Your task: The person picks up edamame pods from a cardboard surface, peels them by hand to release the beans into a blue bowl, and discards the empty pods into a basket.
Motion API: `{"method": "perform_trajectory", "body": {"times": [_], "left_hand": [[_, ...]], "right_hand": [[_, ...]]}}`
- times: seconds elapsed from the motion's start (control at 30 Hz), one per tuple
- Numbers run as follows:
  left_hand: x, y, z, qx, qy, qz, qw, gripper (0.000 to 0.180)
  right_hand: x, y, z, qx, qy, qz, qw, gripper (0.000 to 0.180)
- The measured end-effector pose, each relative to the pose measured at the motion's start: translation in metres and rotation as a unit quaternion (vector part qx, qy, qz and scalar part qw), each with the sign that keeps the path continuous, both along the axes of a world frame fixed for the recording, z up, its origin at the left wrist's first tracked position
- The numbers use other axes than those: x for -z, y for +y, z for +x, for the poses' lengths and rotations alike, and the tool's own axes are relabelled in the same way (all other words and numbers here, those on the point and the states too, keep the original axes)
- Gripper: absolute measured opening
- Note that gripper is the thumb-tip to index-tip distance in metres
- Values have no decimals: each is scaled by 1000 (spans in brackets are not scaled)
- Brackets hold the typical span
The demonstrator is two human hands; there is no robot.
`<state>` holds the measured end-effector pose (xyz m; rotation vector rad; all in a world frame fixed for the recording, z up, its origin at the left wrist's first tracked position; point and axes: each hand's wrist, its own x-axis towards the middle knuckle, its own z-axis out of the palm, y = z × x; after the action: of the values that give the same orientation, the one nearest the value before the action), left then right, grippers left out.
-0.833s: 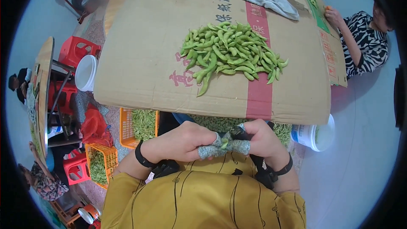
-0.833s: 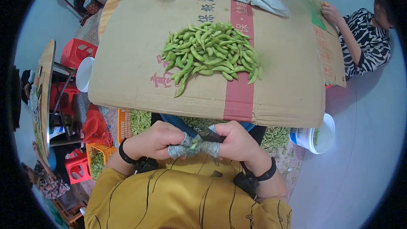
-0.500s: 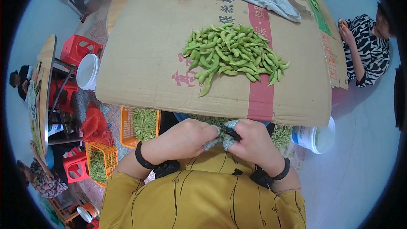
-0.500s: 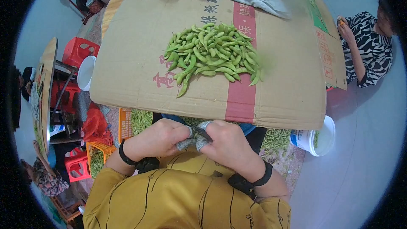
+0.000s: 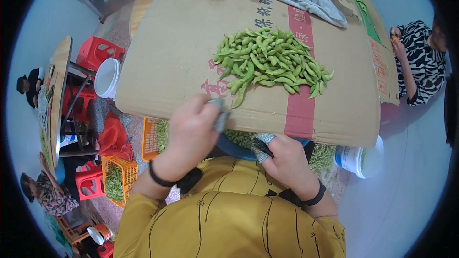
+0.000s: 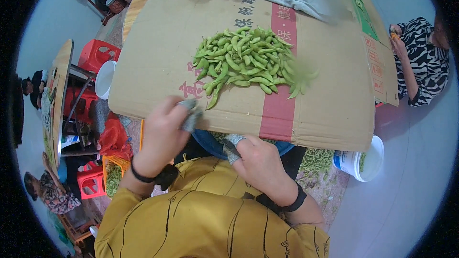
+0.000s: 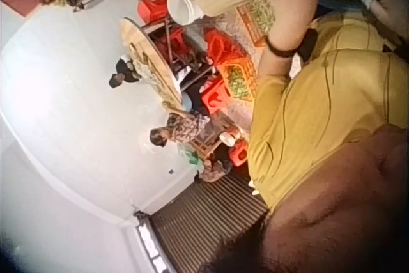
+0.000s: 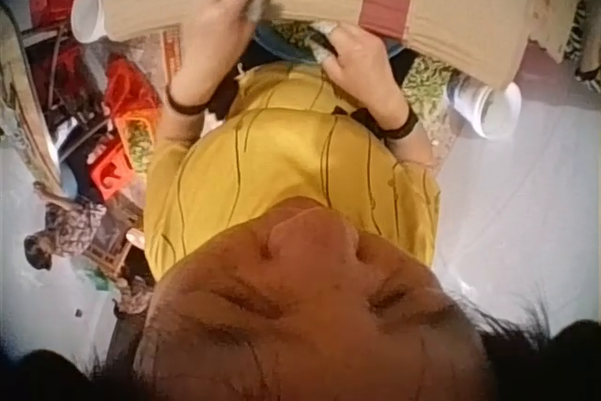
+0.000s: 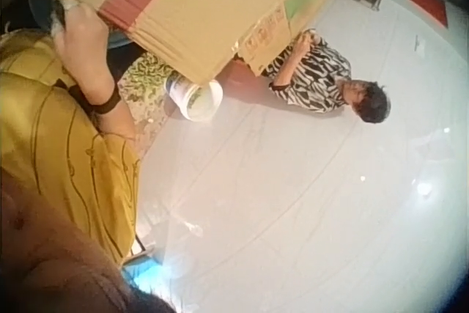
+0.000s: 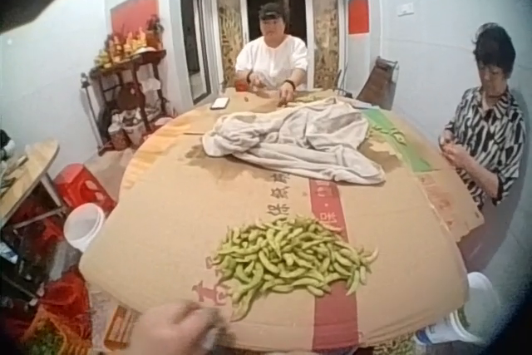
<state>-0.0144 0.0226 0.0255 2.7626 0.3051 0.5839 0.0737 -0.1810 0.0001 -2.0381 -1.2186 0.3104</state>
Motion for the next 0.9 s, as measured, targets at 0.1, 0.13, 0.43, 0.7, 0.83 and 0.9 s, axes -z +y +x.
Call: {"method": "perform_trajectory", "body": {"times": [0.1, 0.13, 0.43, 0.7, 0.83, 0.9], "left_hand": [[15, -16, 19, -19, 51, 26, 998, 24], [21, -16, 21, -18, 61, 36, 997, 25], [8, -23, 6, 100, 70, -249, 961, 22], [17, -23, 2, 147, 115, -551, 814, 23], [20, -22, 2, 119, 136, -579, 795, 22], [18, -22, 4, 119, 124, -572, 802, 20]], "right_hand": [[-3, -5, 1, -6, -20, -13, 1000, 25], [-3, -8, -2, 2, 3, -16, 1000, 24], [11, -5, 4, 71, 160, 88, 981, 34], [-7, -6, 5, 22, 391, 92, 915, 35], [-3, -8, 5, 13, 448, 105, 888, 39], [-1, -9, 5, 9, 425, 106, 899, 40]]}}
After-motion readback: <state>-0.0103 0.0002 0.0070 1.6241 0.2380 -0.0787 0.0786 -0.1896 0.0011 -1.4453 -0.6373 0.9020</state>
